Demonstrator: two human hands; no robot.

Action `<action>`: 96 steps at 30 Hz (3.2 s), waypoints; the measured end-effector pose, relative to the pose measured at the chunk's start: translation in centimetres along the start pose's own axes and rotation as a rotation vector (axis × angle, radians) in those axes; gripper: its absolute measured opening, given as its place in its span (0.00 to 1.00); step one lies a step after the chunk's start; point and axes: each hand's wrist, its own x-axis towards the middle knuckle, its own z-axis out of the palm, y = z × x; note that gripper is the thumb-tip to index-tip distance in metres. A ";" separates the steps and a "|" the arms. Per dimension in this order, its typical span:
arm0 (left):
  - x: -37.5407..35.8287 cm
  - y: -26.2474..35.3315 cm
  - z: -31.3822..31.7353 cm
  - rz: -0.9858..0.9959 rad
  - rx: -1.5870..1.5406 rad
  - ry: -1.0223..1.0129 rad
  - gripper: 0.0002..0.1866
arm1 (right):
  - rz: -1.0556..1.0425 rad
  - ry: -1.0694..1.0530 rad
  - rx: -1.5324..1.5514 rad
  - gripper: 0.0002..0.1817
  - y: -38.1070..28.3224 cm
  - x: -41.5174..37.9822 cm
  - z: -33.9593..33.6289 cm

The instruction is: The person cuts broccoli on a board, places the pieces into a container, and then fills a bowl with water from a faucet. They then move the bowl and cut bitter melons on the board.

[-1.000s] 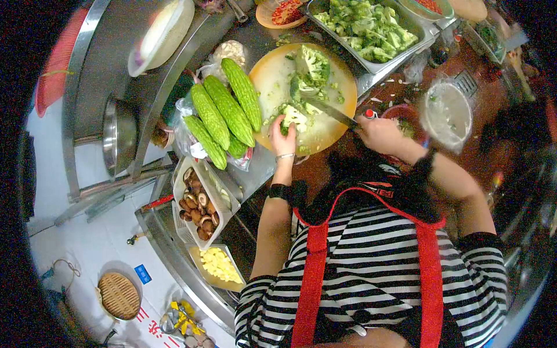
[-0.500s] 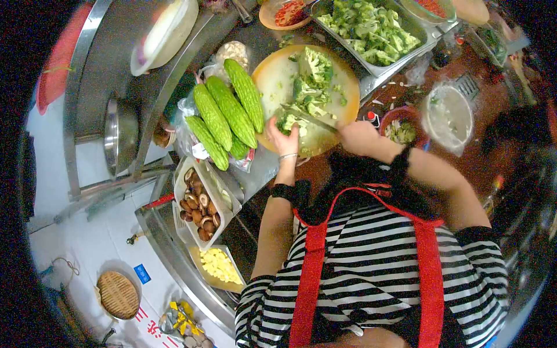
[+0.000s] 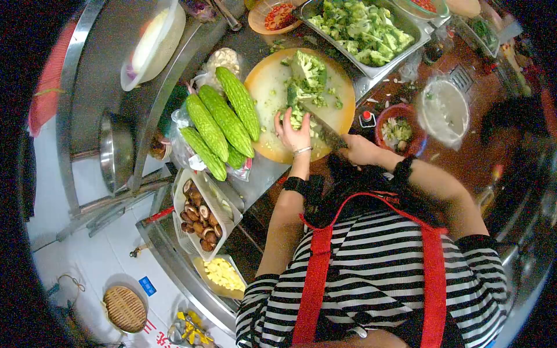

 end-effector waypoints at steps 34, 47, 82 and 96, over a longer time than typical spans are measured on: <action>1.6 -3.4 -3.2 0.035 -0.587 -0.388 0.20 | -0.450 0.445 -0.602 0.10 -1.5 -2.3 -8.4; -2.3 -2.2 -2.9 -0.064 -0.308 -0.153 0.16 | -0.185 0.189 -0.959 0.13 -1.2 0.7 -2.1; 0.8 -1.6 -1.9 0.169 -0.130 -0.150 0.14 | -0.089 0.245 -0.837 0.13 -1.9 0.6 -3.2; 1.3 -1.8 -1.0 0.077 -0.118 -0.150 0.14 | -0.094 0.211 -0.879 0.13 -2.8 0.6 -3.1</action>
